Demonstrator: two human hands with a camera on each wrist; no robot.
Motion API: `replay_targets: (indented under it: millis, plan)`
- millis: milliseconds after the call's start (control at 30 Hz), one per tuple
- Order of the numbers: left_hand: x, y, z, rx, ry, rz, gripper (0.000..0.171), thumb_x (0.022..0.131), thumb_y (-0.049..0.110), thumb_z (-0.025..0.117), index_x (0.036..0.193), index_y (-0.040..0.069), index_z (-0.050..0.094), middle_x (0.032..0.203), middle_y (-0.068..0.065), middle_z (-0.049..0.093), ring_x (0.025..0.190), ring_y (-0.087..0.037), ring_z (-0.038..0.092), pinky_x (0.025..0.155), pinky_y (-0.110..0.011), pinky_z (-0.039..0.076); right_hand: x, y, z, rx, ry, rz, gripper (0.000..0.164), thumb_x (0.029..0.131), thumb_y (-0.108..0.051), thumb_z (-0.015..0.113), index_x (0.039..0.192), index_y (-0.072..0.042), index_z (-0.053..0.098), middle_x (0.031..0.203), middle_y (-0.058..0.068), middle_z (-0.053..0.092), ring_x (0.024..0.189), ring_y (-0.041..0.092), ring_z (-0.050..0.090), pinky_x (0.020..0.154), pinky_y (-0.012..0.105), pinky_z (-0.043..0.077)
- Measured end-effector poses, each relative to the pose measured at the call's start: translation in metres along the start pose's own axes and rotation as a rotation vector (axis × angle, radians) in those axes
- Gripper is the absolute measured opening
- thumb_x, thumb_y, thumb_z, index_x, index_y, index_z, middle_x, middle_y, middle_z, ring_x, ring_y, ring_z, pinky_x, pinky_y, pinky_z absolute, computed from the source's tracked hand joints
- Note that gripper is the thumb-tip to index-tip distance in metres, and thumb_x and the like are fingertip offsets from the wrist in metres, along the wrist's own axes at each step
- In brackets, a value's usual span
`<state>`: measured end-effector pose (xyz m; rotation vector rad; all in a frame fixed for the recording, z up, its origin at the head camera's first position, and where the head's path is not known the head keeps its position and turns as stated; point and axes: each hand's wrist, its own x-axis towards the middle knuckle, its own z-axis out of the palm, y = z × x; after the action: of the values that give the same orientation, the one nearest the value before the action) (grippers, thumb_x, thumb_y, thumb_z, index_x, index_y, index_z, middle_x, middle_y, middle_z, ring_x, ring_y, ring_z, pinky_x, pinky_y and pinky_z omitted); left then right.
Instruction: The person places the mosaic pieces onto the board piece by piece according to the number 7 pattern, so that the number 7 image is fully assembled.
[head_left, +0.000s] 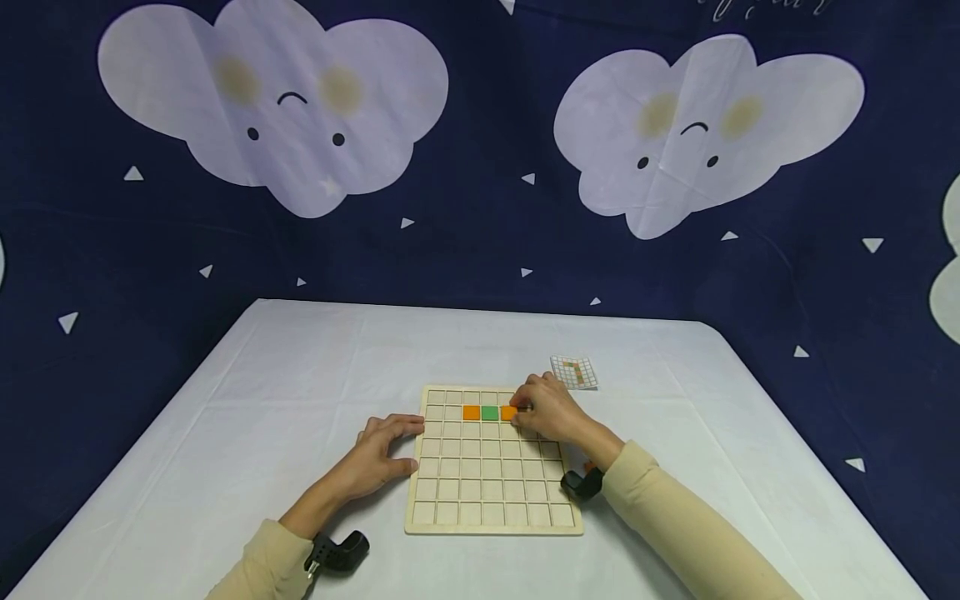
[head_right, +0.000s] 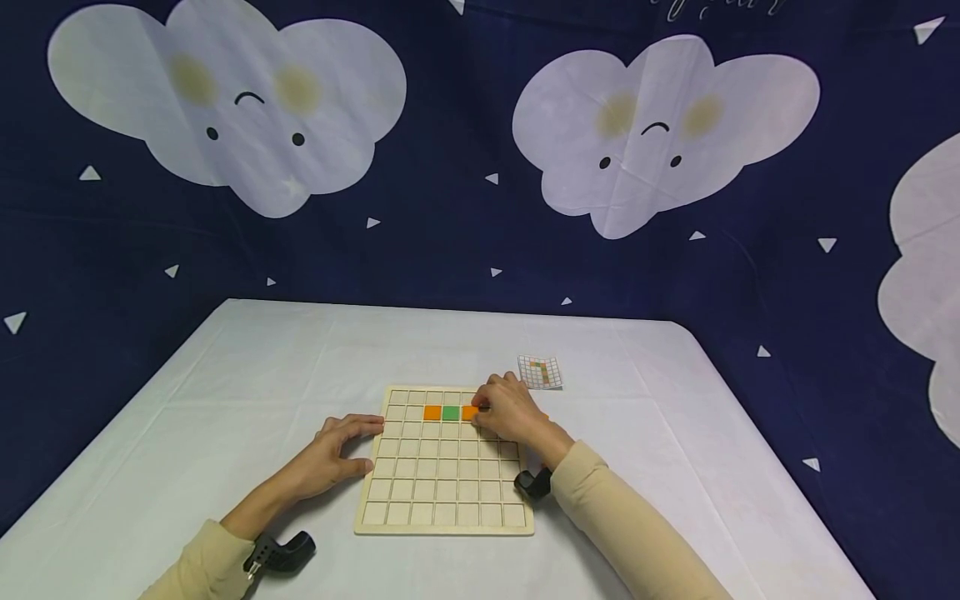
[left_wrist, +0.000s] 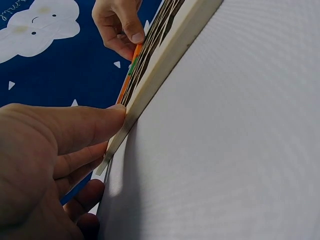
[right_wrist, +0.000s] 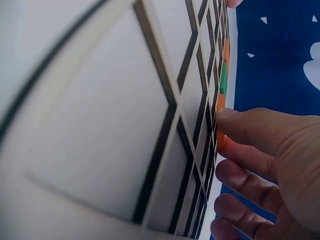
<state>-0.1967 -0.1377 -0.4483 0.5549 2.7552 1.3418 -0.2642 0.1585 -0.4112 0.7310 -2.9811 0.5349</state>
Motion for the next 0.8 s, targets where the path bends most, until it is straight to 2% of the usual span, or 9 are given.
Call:
replay_targets:
  millis: [267, 567, 800]
  plan:
    - [-0.0001, 0.0004, 0.0000, -0.004, -0.002, -0.001, 0.048, 0.075, 0.008, 0.073, 0.121, 0.007, 0.062, 0.137, -0.002, 0.053, 0.113, -0.020, 0.037, 0.091, -0.039, 0.021, 0.0009, 0.0013, 0.0011, 0.010, 0.007, -0.014, 0.018, 0.078, -0.025, 0.075, 0.093, -0.015, 0.073, 0.091, -0.004, 0.061, 0.080, 0.013, 0.040, 0.077, 0.032, 0.032]
    - [0.0008, -0.0018, 0.0000, 0.009, 0.004, 0.027, 0.046, 0.076, 0.011, 0.074, 0.120, 0.007, 0.062, 0.136, -0.003, 0.053, 0.111, -0.020, 0.038, 0.089, -0.038, 0.022, 0.0019, 0.0030, 0.0032, -0.007, 0.019, -0.037, 0.018, 0.077, -0.026, 0.076, 0.093, -0.017, 0.073, 0.093, -0.004, 0.063, 0.080, 0.013, 0.041, 0.077, 0.032, 0.033]
    - [0.0008, -0.0015, 0.0000, 0.009, 0.004, 0.026, 0.046, 0.076, 0.010, 0.074, 0.120, 0.008, 0.062, 0.136, -0.002, 0.053, 0.111, -0.020, 0.038, 0.088, -0.037, 0.022, 0.0013, 0.0022, 0.0023, 0.001, 0.014, -0.018, 0.020, 0.078, -0.026, 0.076, 0.095, -0.017, 0.073, 0.096, -0.003, 0.063, 0.082, 0.014, 0.042, 0.077, 0.032, 0.034]
